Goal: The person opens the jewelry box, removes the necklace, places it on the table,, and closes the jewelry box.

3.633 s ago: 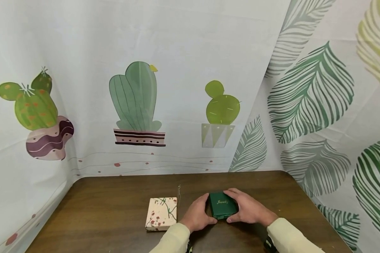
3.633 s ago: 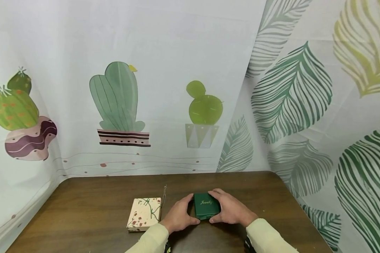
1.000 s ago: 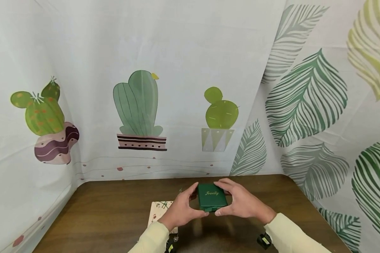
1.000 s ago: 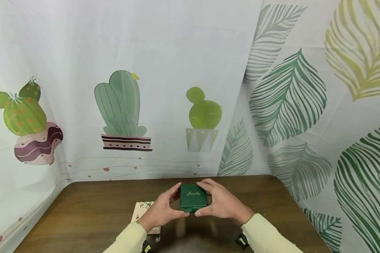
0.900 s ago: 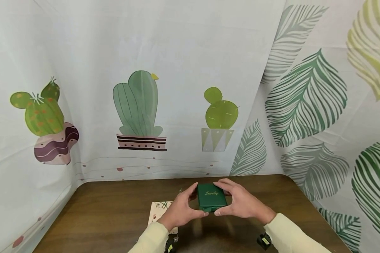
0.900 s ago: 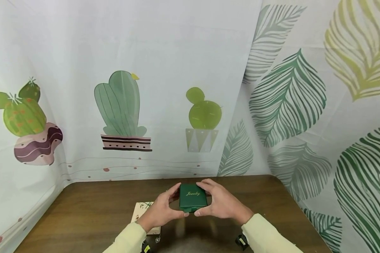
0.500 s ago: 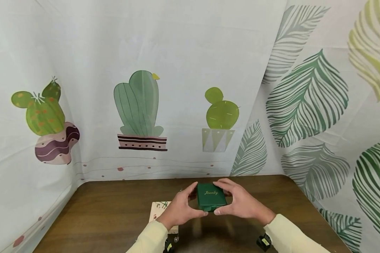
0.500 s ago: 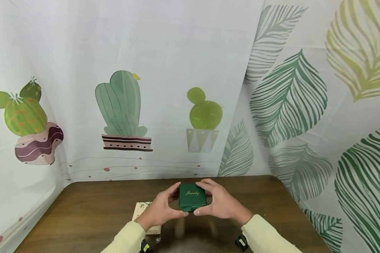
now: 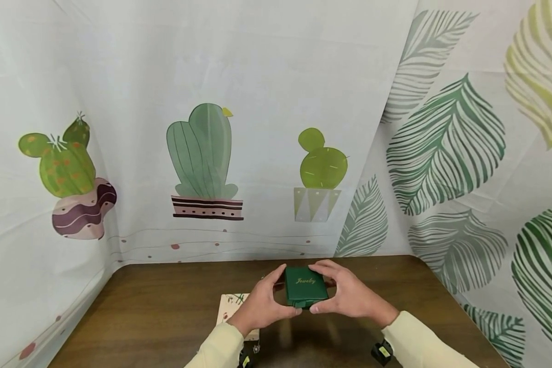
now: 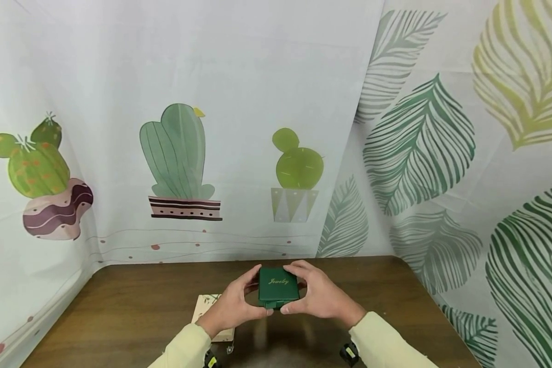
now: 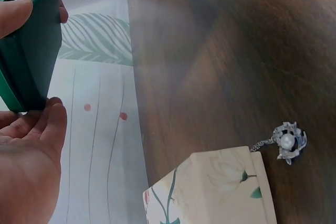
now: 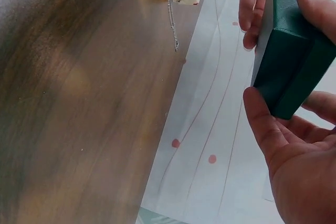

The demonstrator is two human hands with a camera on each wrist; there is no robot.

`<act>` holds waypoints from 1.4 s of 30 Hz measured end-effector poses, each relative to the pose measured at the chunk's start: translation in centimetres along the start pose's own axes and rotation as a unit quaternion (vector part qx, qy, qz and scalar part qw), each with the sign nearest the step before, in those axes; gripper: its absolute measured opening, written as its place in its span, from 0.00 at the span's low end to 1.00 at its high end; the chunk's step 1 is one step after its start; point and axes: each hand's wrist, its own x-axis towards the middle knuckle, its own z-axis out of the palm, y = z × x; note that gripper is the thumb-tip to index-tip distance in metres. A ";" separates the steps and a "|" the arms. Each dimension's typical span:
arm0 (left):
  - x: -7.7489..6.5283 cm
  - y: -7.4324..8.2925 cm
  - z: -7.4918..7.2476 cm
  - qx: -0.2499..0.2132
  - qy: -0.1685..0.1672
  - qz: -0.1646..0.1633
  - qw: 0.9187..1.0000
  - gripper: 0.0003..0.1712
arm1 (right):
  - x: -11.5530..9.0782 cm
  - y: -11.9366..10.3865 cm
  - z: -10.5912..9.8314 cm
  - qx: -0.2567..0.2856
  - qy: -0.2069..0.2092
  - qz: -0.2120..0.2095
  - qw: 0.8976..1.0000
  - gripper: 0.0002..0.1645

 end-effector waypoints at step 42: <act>-0.2 -0.2 -0.3 -0.033 0.020 -0.005 0.999 0.61 | 0.0 -1.0 -1.2 -0.009 0.027 -0.018 0.999 0.55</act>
